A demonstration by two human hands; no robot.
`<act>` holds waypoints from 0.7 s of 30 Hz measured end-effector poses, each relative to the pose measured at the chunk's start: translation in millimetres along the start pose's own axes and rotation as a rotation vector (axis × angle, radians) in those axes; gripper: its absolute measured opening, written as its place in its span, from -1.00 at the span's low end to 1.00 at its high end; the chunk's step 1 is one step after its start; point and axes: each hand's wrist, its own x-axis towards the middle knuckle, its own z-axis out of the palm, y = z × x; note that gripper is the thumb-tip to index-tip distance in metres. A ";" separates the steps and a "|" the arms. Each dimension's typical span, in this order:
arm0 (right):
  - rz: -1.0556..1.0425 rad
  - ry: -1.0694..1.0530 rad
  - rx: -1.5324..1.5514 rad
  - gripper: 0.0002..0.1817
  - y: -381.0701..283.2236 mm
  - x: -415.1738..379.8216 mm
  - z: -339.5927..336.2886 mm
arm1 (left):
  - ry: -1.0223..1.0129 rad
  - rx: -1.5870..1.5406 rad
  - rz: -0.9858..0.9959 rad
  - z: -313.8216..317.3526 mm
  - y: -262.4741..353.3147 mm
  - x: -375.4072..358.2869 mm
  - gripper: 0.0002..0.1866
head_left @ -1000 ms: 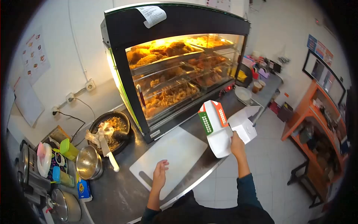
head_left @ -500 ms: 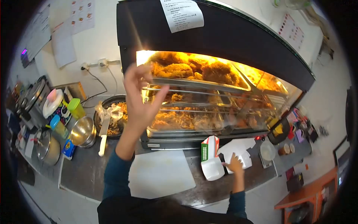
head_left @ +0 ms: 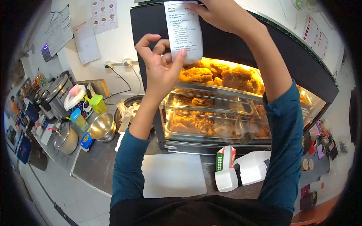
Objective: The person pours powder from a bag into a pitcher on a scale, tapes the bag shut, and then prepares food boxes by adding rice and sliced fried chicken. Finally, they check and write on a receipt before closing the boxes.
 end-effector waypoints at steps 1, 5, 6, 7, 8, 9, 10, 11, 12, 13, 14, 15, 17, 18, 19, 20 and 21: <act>-0.053 0.065 -0.025 -0.80 1.3 0.1 8.3 | -0.001 0.050 -0.101 -5.7 2.9 -4.4 -0.48; -0.166 0.176 -0.092 -0.81 -1.3 -2.3 14.9 | 0.020 0.004 -0.186 -16.6 -2.4 -11.5 -0.49; -0.192 0.193 -0.104 -0.81 -4.3 -1.7 17.2 | 0.022 -0.016 -0.213 -18.7 -3.0 -11.8 -0.50; -0.218 0.209 -0.117 -0.81 -7.1 -1.0 20.7 | 0.030 0.000 -0.213 -19.6 -3.5 -11.6 -0.51; -0.243 0.224 -0.131 -0.82 -8.5 -0.9 23.9 | 0.038 0.015 -0.213 -19.4 -4.1 -11.6 -0.53; -0.230 0.240 -0.108 -0.81 -8.5 -1.6 26.9 | 0.046 0.029 -0.214 -19.0 -5.0 -11.9 -0.54; -0.217 0.256 -0.087 -0.81 -8.0 -2.3 29.9 | 0.064 0.004 -0.203 -18.5 -6.0 -12.6 -0.56; -0.204 0.271 -0.067 -0.81 -7.6 -2.2 31.7 | 0.081 -0.021 -0.191 -18.2 -7.0 -13.5 -0.57; -0.196 0.271 -0.105 -0.82 -7.9 -2.4 32.3 | 0.098 -0.045 -0.181 -18.3 -7.9 -14.3 -0.59; -0.187 0.272 -0.144 -0.82 -8.6 -3.1 32.7 | 0.107 -0.045 -0.187 -18.9 -8.5 -14.7 -0.61; -0.175 0.273 -0.182 -0.83 -9.9 -4.0 33.2 | 0.114 -0.044 -0.195 -19.8 -8.9 -14.8 -0.63; -0.163 0.277 -0.215 -0.83 -12.7 -5.0 33.4 | 0.119 -0.044 -0.201 -20.9 -9.5 -14.1 -0.65; -0.144 0.281 -0.282 -0.85 -18.8 -6.2 33.9 | 0.101 -0.046 -0.206 -22.6 -12.1 -12.6 -0.71; -0.129 0.288 -0.300 -0.86 -19.9 -6.1 35.7 | 0.092 -0.048 -0.210 -23.3 -13.0 -12.2 -0.74; -0.113 0.296 -0.319 -0.86 -20.7 -6.1 37.9 | 0.093 -0.063 -0.231 -23.6 -12.3 -10.9 -0.76; -0.099 0.305 -0.336 -0.87 -21.7 -5.5 38.9 | 0.094 -0.077 -0.252 -23.6 -10.4 -9.0 -0.77; -0.070 0.290 -0.341 -0.87 -23.3 -4.9 38.7 | 0.096 -0.090 -0.273 -23.6 -9.0 -8.2 -0.79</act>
